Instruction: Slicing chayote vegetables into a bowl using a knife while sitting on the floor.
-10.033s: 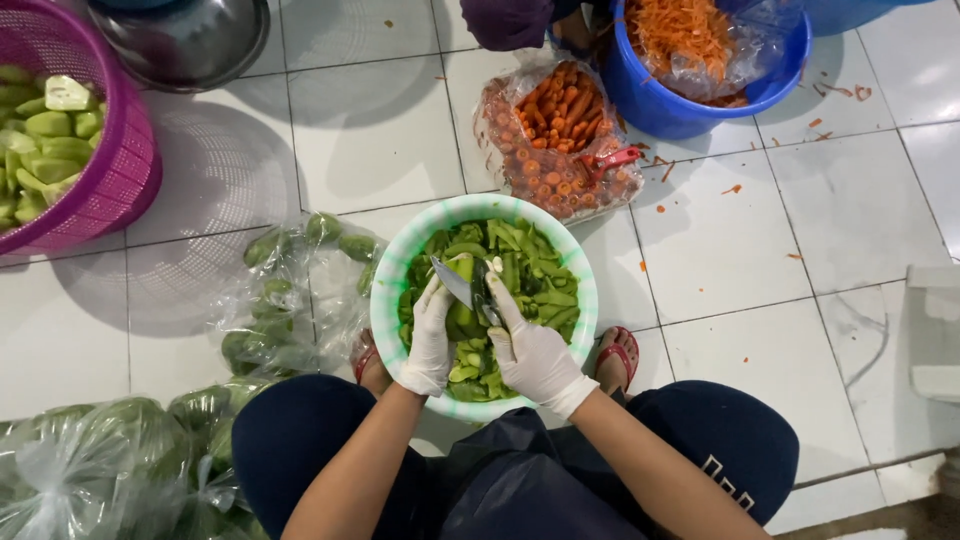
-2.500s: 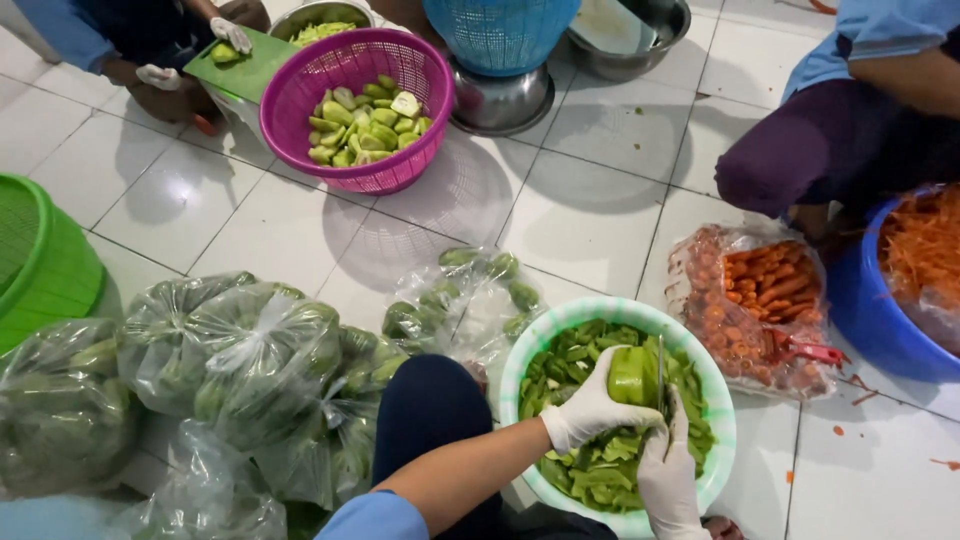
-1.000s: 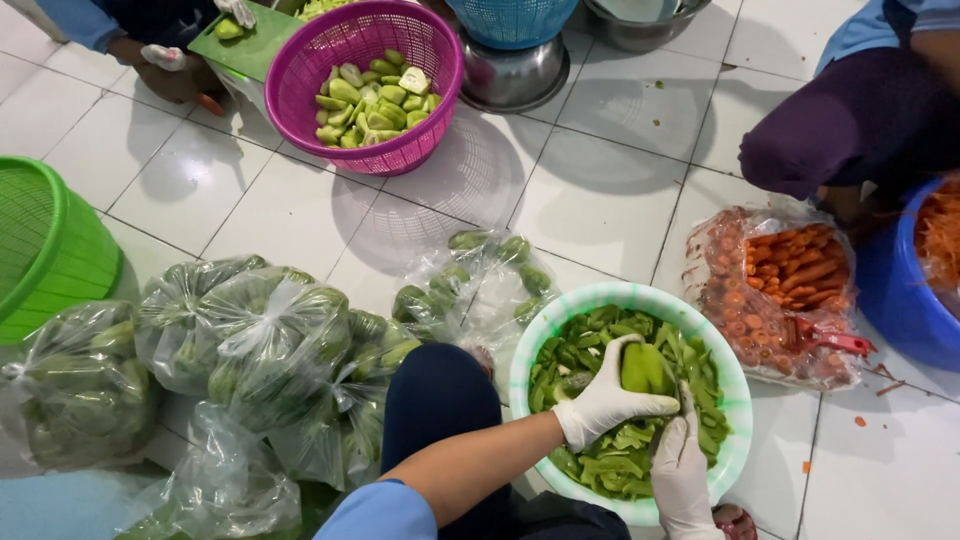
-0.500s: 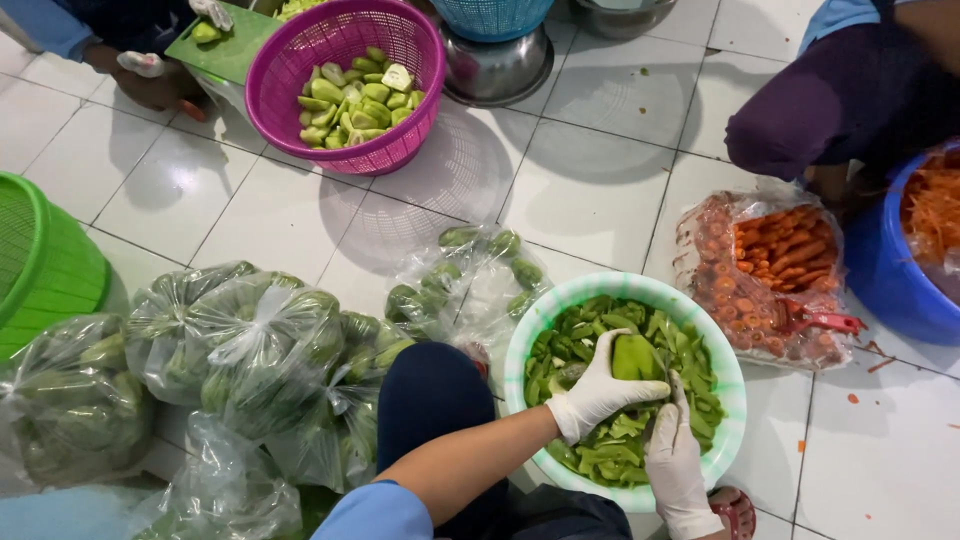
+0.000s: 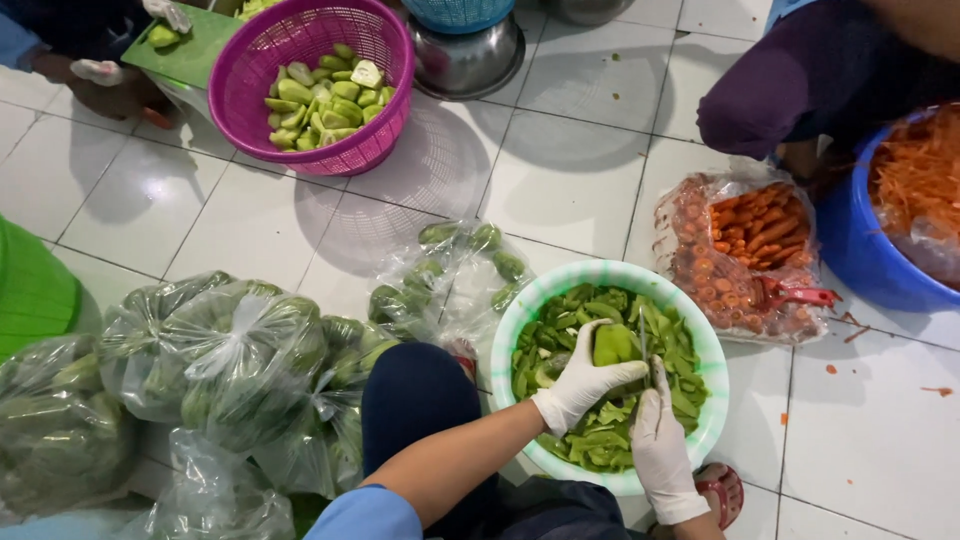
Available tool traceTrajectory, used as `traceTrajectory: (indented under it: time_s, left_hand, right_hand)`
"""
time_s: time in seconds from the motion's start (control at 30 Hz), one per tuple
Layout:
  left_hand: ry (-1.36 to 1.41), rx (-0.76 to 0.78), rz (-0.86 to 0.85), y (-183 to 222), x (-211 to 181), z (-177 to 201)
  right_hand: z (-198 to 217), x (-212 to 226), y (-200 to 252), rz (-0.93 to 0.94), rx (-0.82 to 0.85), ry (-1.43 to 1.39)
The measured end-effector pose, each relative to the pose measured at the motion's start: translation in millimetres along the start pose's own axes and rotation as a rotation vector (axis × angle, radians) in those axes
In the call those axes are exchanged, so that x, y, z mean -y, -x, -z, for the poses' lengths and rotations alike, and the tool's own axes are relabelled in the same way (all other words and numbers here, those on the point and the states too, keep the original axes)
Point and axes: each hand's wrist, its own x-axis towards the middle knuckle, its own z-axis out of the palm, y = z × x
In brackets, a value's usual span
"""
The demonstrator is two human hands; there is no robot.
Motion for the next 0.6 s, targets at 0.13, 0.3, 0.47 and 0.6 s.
traceTrajectory:
  time_s: [0.13,0.3,0.47,0.6]
  left_hand:
    - [-0.004,0.005,-0.021,0.2,-0.4,0.2]
    - [0.032,0.009,-0.056,-2.5,4.3,1.6]
    - [0.005,-0.022,-0.073,-3.5,7.9,3.1]
    - [0.011,-0.015,-0.087,-2.8,9.9,2.2]
  right_hand:
    - [-0.8,-3.3,-0.8,0.046,-0.007,0.079]
    - [-1.7,-7.6,0.0,0.089,0.010,0.025]
    - [-0.9,8.0,6.2,0.015,0.023,0.046]
    - [-2.5,13.1,8.9,0.004,-0.027,0.088]
